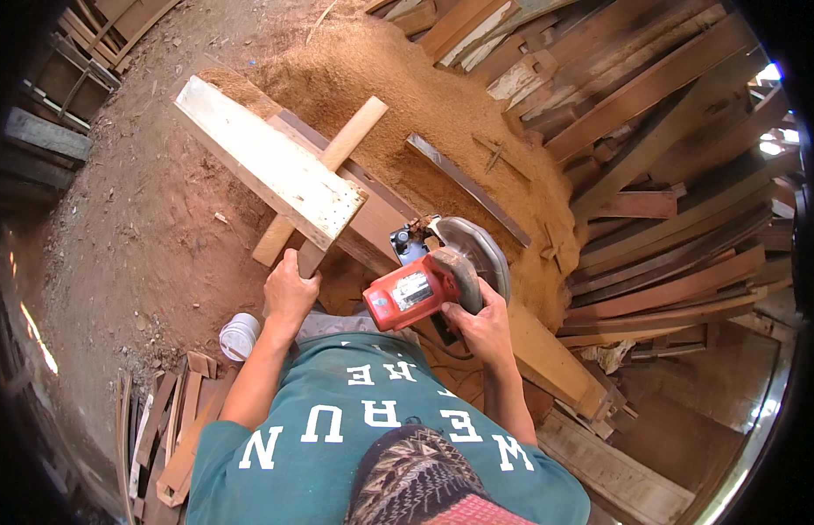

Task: The person marks a piece of wood with a pencil and then cuts it using a power circular saw.

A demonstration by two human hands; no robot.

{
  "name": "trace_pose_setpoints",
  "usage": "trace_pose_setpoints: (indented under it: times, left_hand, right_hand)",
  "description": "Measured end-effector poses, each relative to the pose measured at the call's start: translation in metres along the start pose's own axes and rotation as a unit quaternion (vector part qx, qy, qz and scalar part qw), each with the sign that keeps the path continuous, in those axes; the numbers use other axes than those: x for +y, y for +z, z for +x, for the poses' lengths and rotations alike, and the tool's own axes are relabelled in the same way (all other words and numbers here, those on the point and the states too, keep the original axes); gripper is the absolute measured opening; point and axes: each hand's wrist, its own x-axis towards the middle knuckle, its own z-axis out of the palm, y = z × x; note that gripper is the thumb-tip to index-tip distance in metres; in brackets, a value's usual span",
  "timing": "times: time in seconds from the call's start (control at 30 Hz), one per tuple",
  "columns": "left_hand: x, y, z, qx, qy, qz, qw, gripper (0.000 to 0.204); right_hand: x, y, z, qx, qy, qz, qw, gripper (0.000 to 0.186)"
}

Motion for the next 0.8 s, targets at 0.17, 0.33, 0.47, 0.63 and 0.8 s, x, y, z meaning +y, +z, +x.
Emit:
trace_pose_setpoints:
  times: [0.17, 0.33, 0.47, 0.63, 0.8]
  left_hand:
    - [0.013, 0.076, 0.007, 0.030, -0.014, 0.075, 0.997, 0.044]
    - [0.003, 0.105, 0.019, 0.031, -0.044, 0.148, 0.988, 0.055]
    - [0.027, 0.095, 0.028, 0.050, -0.040, 0.136, 0.989, 0.094]
    - [0.031, 0.094, 0.051, 0.064, 0.050, 0.231, 0.970, 0.105]
    - [0.036, 0.083, 0.088, 0.058, -0.010, 0.248, 0.967, 0.100]
  right_hand:
    - [0.015, -0.065, 0.026, -0.008, -0.003, -0.041, 0.999, 0.045]
    - [0.026, -0.119, 0.049, 0.010, -0.017, -0.066, 0.998, 0.040]
    - [0.030, -0.141, 0.069, 0.025, -0.027, -0.052, 0.998, 0.038]
    - [0.037, -0.149, 0.087, 0.024, -0.060, -0.032, 0.997, 0.042]
    - [0.052, -0.144, 0.094, 0.026, -0.076, -0.021, 0.997, 0.042]
